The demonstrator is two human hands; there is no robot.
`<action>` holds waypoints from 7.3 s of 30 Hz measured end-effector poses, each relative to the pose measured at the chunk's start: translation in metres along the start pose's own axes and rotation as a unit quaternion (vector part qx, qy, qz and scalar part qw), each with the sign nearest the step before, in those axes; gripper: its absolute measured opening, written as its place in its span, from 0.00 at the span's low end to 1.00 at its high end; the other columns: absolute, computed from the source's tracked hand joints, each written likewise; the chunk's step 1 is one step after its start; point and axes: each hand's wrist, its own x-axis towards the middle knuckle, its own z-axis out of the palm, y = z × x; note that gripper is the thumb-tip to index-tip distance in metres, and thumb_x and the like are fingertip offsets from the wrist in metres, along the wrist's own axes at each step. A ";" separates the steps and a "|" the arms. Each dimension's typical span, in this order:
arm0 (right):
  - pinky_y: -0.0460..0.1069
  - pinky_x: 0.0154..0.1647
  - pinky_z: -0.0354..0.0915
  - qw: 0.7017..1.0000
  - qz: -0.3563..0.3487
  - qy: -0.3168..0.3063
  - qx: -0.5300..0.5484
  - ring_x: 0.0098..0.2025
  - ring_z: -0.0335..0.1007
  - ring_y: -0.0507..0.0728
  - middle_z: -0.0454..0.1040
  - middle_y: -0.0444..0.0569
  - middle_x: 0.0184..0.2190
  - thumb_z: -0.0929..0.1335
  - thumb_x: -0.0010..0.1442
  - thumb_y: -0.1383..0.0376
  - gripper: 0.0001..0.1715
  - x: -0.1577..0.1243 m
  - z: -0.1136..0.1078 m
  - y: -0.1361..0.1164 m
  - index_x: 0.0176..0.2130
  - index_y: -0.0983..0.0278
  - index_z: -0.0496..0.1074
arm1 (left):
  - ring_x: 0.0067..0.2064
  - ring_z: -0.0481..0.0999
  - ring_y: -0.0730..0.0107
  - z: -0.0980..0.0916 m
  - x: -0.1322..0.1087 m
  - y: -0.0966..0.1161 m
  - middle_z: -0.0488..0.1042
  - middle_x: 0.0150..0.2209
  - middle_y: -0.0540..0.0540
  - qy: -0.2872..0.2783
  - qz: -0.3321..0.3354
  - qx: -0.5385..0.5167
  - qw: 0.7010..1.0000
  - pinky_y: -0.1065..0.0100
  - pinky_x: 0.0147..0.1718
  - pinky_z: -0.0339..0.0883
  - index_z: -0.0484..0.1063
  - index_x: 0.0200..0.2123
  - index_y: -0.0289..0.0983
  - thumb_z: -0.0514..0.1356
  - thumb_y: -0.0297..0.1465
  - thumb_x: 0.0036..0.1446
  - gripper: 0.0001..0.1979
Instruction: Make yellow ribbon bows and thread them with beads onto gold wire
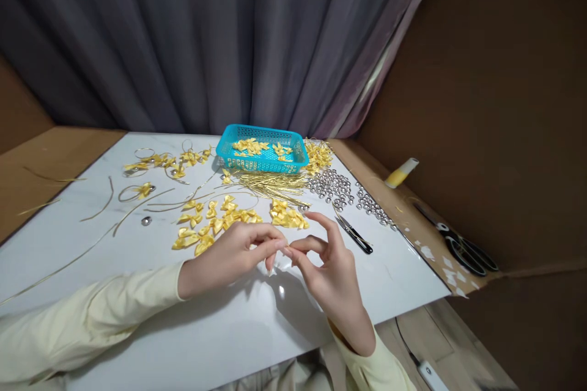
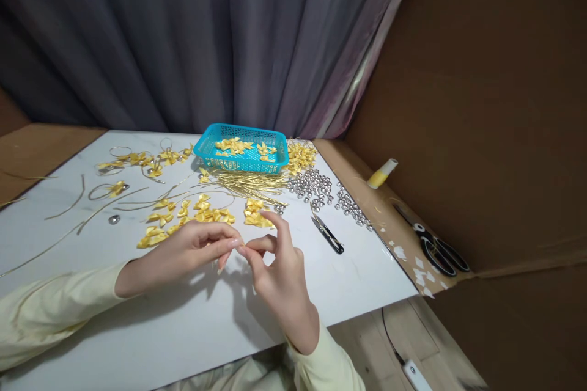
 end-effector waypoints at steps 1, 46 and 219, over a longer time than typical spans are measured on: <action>0.50 0.38 0.69 1.000 -0.002 0.002 -0.002 0.29 0.77 0.55 0.78 0.41 0.24 0.67 0.57 0.70 0.24 0.000 0.000 -0.001 0.51 0.61 0.56 | 0.25 0.67 0.73 0.001 0.000 -0.001 0.70 0.22 0.52 0.013 0.021 0.031 0.999 0.73 0.28 0.58 0.71 0.28 0.37 0.51 0.34 0.62 0.14; 0.47 0.33 0.73 0.998 -0.035 0.030 -0.051 0.27 0.76 0.53 0.80 0.47 0.29 0.64 0.57 0.71 0.21 0.000 0.009 0.002 0.50 0.67 0.69 | 0.31 0.74 0.68 0.007 -0.003 -0.026 0.73 0.30 0.46 0.109 0.234 0.309 0.915 0.69 0.30 0.66 0.65 0.34 0.35 0.42 0.29 0.68 0.14; 0.50 0.37 0.65 0.969 -0.179 -0.027 -0.168 0.35 0.71 0.55 0.76 0.49 0.32 0.63 0.57 0.74 0.09 0.001 0.000 0.000 0.27 0.62 0.64 | 0.25 0.66 0.76 -0.008 0.005 -0.001 0.66 0.21 0.54 -0.037 -0.019 0.106 0.993 0.75 0.27 0.57 0.68 0.25 0.35 0.49 0.33 0.62 0.15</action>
